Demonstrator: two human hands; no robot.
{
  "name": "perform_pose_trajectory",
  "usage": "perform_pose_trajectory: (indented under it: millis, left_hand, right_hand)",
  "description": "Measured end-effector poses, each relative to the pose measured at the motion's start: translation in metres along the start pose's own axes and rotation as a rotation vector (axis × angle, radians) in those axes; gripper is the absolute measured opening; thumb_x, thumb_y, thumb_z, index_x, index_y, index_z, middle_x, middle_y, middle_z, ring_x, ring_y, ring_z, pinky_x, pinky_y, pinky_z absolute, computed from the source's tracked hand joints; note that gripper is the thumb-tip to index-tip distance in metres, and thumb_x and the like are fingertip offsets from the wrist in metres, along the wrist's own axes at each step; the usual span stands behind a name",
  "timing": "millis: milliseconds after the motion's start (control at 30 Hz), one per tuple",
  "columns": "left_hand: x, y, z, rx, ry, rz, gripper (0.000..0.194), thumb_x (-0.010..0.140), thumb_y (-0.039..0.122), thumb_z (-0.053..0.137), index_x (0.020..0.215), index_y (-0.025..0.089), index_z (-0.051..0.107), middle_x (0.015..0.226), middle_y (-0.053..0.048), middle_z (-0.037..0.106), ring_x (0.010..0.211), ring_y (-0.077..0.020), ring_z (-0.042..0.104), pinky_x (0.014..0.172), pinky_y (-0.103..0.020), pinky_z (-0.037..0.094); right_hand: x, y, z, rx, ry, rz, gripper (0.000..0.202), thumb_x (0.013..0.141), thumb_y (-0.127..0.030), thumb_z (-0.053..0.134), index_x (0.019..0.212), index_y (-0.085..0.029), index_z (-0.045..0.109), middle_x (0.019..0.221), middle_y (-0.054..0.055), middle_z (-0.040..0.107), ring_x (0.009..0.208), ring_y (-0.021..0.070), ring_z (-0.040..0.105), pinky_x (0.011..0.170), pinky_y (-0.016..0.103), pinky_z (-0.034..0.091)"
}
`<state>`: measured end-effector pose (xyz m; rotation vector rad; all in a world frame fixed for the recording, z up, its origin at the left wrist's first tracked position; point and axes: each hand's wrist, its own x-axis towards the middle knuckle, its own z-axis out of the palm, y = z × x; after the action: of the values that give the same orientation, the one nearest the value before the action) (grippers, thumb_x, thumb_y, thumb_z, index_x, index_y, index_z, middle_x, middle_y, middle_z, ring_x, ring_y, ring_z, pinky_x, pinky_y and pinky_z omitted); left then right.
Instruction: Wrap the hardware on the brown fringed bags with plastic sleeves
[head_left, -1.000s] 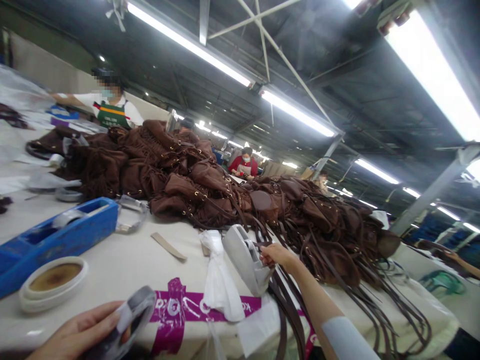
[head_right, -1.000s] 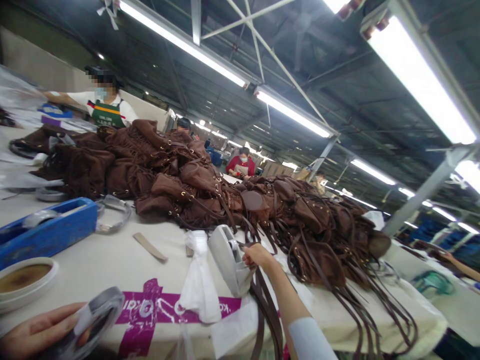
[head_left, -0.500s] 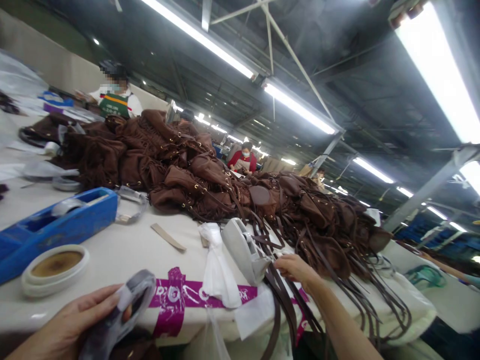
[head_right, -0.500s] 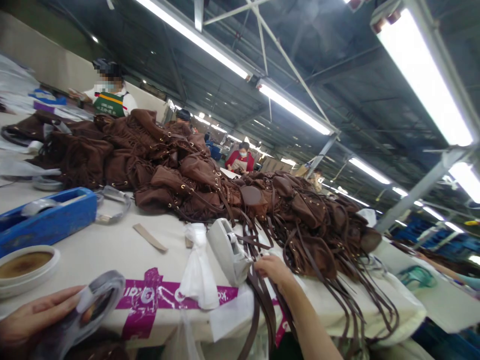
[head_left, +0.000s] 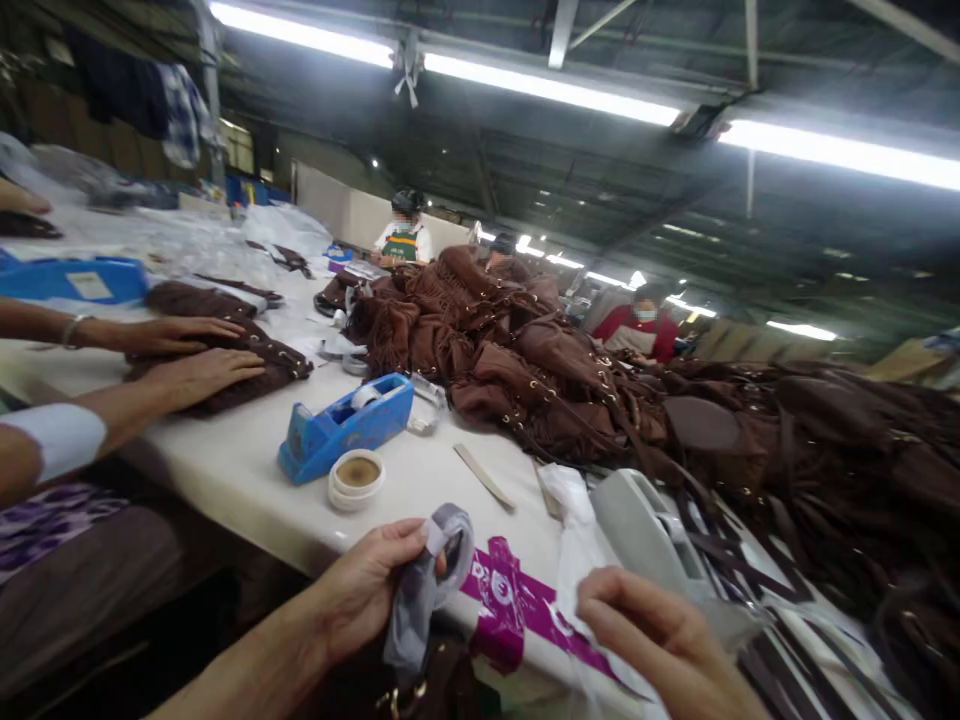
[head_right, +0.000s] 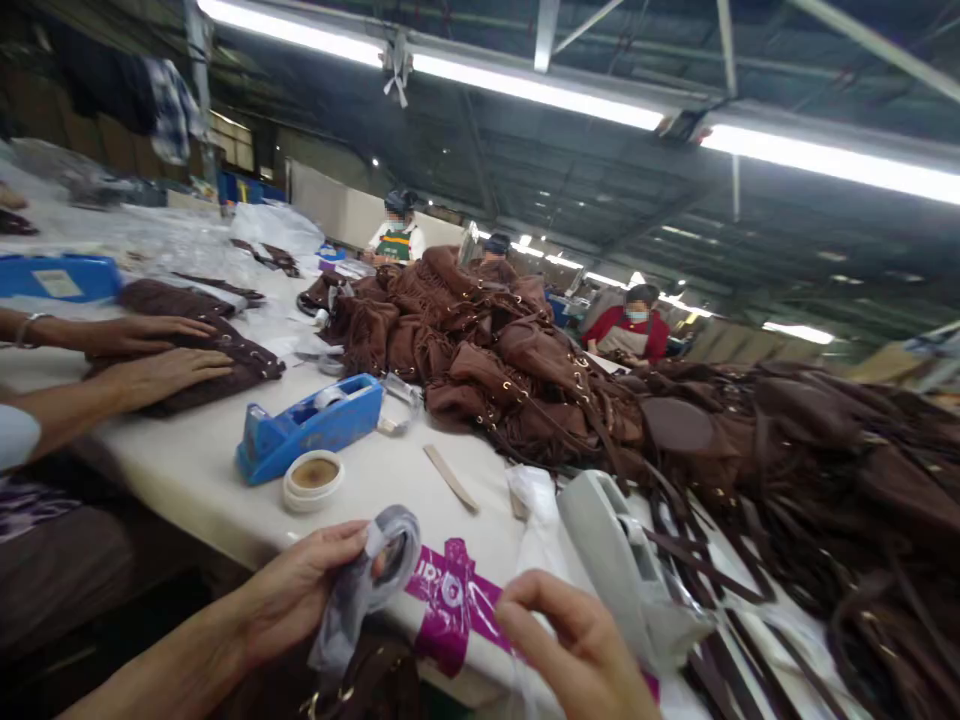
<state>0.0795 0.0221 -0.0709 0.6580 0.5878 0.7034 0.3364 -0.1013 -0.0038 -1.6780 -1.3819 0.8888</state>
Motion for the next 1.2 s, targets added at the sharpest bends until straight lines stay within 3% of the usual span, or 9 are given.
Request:
perform_pose_trajectory:
  millis: [100, 167, 233, 567, 833, 1033, 1200]
  left_hand:
    - [-0.002, -0.002, 0.003, -0.013, -0.026, 0.016, 0.043, 0.062, 0.042, 0.091, 0.076, 0.007, 0.069, 0.07, -0.005, 0.064, 0.057, -0.0093, 0.053, 0.057, -0.018, 0.04]
    - [-0.002, -0.002, 0.004, -0.04, -0.049, 0.037, 0.04, 0.061, 0.039, 0.09, 0.076, 0.008, 0.069, 0.069, -0.005, 0.064, 0.06, -0.0107, 0.055, 0.06, -0.019, 0.042]
    - [-0.001, -0.002, 0.004, -0.072, -0.04, 0.041, 0.041, 0.059, 0.037, 0.092, 0.079, 0.008, 0.07, 0.07, -0.004, 0.064, 0.062, -0.0112, 0.055, 0.063, -0.019, 0.043]
    - [-0.005, -0.007, 0.006, -0.054, -0.046, 0.071, 0.048, 0.059, 0.047, 0.092, 0.08, 0.01, 0.07, 0.07, -0.002, 0.063, 0.063, -0.01, 0.054, 0.062, -0.018, 0.041]
    - [-0.005, -0.014, 0.009, 0.0, -0.026, 0.094, 0.047, 0.062, 0.051, 0.089, 0.083, 0.013, 0.07, 0.072, -0.002, 0.065, 0.065, -0.0111, 0.056, 0.062, -0.018, 0.042]
    - [-0.007, -0.017, 0.012, 0.094, -0.012, 0.099, 0.049, 0.064, 0.054, 0.086, 0.089, 0.014, 0.072, 0.073, -0.001, 0.065, 0.065, -0.011, 0.056, 0.06, -0.018, 0.043]
    - [-0.006, -0.015, 0.011, 0.087, -0.061, 0.068, 0.05, 0.063, 0.054, 0.088, 0.09, 0.014, 0.072, 0.072, 0.0, 0.065, 0.066, -0.0114, 0.057, 0.063, -0.018, 0.045]
  right_hand:
    - [0.026, -0.028, 0.07, 0.061, -0.14, -0.071, 0.034, 0.082, -0.051, 0.065, 0.069, -0.02, 0.062, 0.061, -0.002, 0.052, 0.061, 0.0147, 0.046, 0.061, 0.025, 0.041]
    - [0.04, -0.034, 0.095, 0.089, -0.156, -0.106, 0.03, 0.083, -0.046, 0.063, 0.07, -0.019, 0.063, 0.061, -0.003, 0.05, 0.061, 0.0136, 0.044, 0.063, 0.025, 0.04]
    - [0.048, -0.033, 0.105, 0.103, -0.158, -0.126, 0.029, 0.082, -0.043, 0.062, 0.067, -0.018, 0.061, 0.063, -0.003, 0.05, 0.063, 0.0133, 0.043, 0.066, 0.026, 0.039]
    - [0.057, -0.025, 0.112, 0.031, -0.075, -0.075, 0.027, 0.082, -0.037, 0.063, 0.065, -0.017, 0.069, 0.062, -0.001, 0.062, 0.065, 0.0153, 0.05, 0.066, 0.028, 0.037]
    - [0.058, -0.019, 0.112, 0.202, -0.079, 0.121, 0.031, 0.067, -0.043, 0.07, 0.053, -0.017, 0.058, 0.049, -0.004, 0.048, 0.052, 0.0102, 0.037, 0.054, 0.026, 0.026]
    - [0.048, -0.017, 0.115, 0.288, -0.017, 0.185, 0.027, 0.067, -0.038, 0.072, 0.058, -0.017, 0.058, 0.051, -0.006, 0.049, 0.05, 0.0087, 0.038, 0.051, 0.024, 0.028]
    - [0.041, -0.009, 0.115, 0.453, -0.076, 0.232, 0.032, 0.068, -0.044, 0.078, 0.068, -0.017, 0.06, 0.056, -0.005, 0.055, 0.048, 0.0083, 0.044, 0.049, 0.022, 0.03]
